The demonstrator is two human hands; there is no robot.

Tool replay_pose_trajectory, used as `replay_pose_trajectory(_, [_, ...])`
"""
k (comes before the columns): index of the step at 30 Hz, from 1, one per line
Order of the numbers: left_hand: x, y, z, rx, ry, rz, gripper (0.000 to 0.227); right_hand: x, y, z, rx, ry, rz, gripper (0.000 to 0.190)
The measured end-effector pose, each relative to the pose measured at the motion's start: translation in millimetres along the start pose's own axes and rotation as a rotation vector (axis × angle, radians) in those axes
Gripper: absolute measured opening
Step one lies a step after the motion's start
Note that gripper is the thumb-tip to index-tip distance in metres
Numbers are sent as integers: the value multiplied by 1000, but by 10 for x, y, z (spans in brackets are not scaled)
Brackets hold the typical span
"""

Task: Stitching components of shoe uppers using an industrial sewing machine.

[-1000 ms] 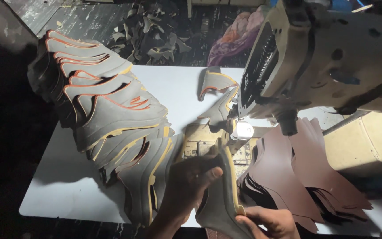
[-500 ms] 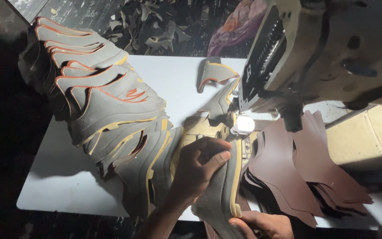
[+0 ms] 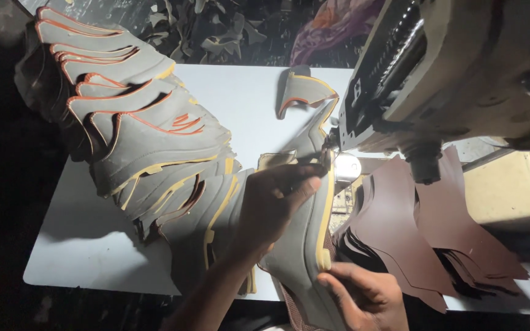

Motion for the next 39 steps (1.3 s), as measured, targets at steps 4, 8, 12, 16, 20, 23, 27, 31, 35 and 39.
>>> replay_pose_trajectory(4, [-119, -176, -3, 11, -11, 21, 31, -7, -160, -46, 29, 2, 212, 17])
replay_pose_trajectory(8, [-73, -252, -7, -134, 281, 21, 47, -31, -378, -124, 54, -22, 342, 17])
replay_pose_trajectory(12, [-258, -223, -84, -207, 276, -110, 55, -12, -606, -235, 66, -23, 403, 21])
replay_pose_trajectory(16, [-455, 14, -106, -195, 203, -159, 42, 50, -825, -275, 50, 30, 424, 20])
replay_pose_trajectory(20, [-550, 63, -44, -168, 485, -180, 40, 6, -1073, -280, 25, 46, 367, 20])
replay_pose_trajectory(23, [-513, -11, -21, -135, 574, -168, 40, 37, -1172, -307, 43, 13, 373, 20])
replay_pose_trajectory(27, [-461, -208, -50, -82, 569, -76, 37, -94, -1263, -269, 84, -16, 309, 21])
replay_pose_trajectory(31, [-247, -285, -62, -57, 627, -108, 33, -126, -1131, -148, 152, -13, 299, 19])
replay_pose_trajectory(35, [-458, -277, -134, -98, 430, -109, 27, 26, -892, -73, 232, -1, 334, 18])
replay_pose_trajectory(39, [-300, -217, -175, -168, 158, -66, 38, -18, -894, 23, 219, -46, 326, 18])
Point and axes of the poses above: each hand's wrist, its own y-axis away from the middle knuckle, its own z-axis out of the palm, x = y × z, the point moved 6 cm from there along -y, towards the middle knuckle, and after that the axes turned 11 degrees about -z, right-handed, at the moved point
